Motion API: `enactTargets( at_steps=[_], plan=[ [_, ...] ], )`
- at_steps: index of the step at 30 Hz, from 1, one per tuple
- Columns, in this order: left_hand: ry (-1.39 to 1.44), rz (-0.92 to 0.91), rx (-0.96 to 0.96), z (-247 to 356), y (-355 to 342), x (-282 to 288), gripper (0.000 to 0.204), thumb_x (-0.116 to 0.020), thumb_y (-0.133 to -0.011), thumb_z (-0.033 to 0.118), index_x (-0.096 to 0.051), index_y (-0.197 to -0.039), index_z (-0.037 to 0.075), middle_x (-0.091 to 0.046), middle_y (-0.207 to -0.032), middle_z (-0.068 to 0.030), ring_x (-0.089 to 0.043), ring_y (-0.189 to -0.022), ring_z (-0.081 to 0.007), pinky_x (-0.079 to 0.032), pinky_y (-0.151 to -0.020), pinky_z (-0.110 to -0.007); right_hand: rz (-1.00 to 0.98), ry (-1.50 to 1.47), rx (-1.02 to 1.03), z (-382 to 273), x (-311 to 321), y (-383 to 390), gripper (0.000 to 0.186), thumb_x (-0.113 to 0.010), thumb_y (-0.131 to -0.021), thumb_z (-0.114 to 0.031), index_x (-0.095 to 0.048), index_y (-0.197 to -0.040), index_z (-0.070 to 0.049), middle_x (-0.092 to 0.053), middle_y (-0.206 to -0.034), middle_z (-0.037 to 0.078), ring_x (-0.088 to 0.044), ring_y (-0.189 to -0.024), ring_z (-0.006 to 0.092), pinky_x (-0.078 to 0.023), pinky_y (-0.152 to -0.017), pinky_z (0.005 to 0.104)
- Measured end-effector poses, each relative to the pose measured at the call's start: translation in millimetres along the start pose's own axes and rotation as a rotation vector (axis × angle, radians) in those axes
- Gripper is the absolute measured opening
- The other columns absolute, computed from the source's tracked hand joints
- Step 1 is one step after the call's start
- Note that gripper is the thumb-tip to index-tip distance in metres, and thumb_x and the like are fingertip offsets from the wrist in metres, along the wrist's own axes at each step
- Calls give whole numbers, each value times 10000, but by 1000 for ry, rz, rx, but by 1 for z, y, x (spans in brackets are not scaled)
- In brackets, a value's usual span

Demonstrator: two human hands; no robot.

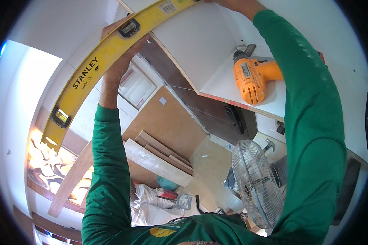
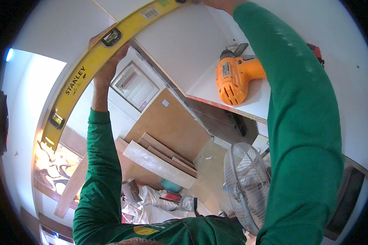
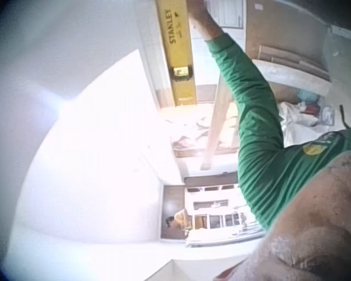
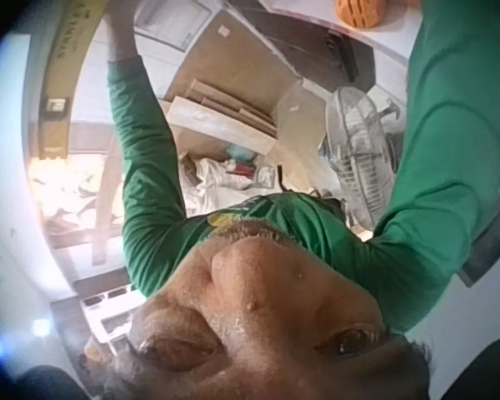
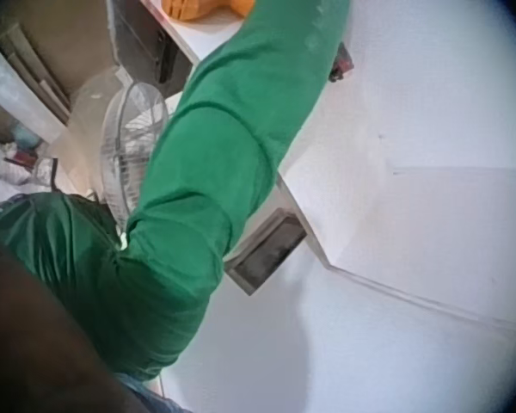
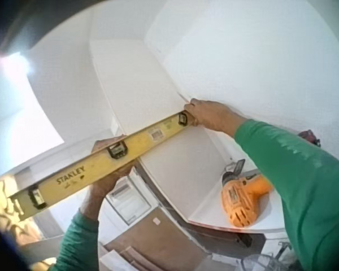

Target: The person positions a wooden trim piece against a wall-mounted cabinet, marks alignment points with a pencil, and uses a spirit level to draw a horizontal reference line on the wall. The person handles the trim, pencil, and level throughout the sequence.

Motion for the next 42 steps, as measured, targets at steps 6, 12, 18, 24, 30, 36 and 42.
enactTargets(
  at_steps=[6, 12, 18, 24, 30, 36, 42],
  plan=[
    [-81, 1, -122, 6, -1, 0, 620, -945, -808, 143, -641, -1342, 55, -657, -1272, -86, -669, -1136, -170, -589, -962, -306, 36, 66, -6, 0, -5, 0, 416, -730, -950, -189, -554, -1283, -13, -647, -1177, 205, -690, -1105, 381, -563, -958, 477],
    [53, 9, -15, 1, 1, -2, 601, -929, -826, 156, -661, -1356, 68, -665, -1216, -74, -654, -1098, -170, -565, -938, -309, 16, 66, -1, -2, -2, -1, 414, -693, -969, -185, -547, -1303, 11, -651, -1205, 211, -687, -1126, 382, -566, -959, 474],
    [48, -33, -28, 11, -3, 0, 554, -908, -829, 120, -650, -1313, 42, -679, -1264, -104, -661, -1111, -159, -570, -916, -307, 39, 161, -103, 4, -25, -6, 596, -741, -947, -180, -498, -1486, -108, -610, -1341, 92, -701, -1140, 323, -604, -997, 440],
    [-104, 26, -236, 10, -5, 1, 590, -912, -815, 80, -616, -1324, 55, -688, -1276, -100, -667, -1125, -162, -579, -929, -300, 64, 144, -94, 1, -24, -6, 589, -744, -943, -167, -495, -1474, -108, -615, -1332, 96, -704, -1140, 319, -609, -994, 435],
    [-79, 18, -152, 11, -3, -1, 610, -914, -813, 63, -587, -1327, 65, -683, -1327, -117, -671, -1179, -204, -579, -977, -327, 30, 154, -120, -1, -19, -3, 590, -747, -941, -174, -498, -1472, -112, -616, -1331, 103, -706, -1135, 325, -613, -995, 430],
    [151, 9, -99, 9, 2, -2, 696, -898, -834, 56, -511, -1411, 82, -661, -1385, -146, -650, -1242, -235, -570, -1050, -386, 63, 205, -116, -1, -23, -5, 574, -733, -955, -172, -501, -1475, -104, -616, -1336, 102, -708, -1127, 323, -618, -995, 434],
    [398, 142, 80, 41, 11, -16, 680, -846, -905, 91, -476, -1475, 68, -643, -1354, -138, -638, -1232, -210, -550, -1058, -364, 46, 192, -126, -1, -19, -3, 569, -733, -959, -190, -511, -1473, -91, -611, -1335, 110, -698, -1142, 318, -609, -997, 442]
  ],
)
Point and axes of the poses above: each hand's wrist, its own y-axis away from the middle knuckle, its own x-axis out of the back of the hand, z = x × y, the point moved 2 cm from there along -y, towards the middle knuckle
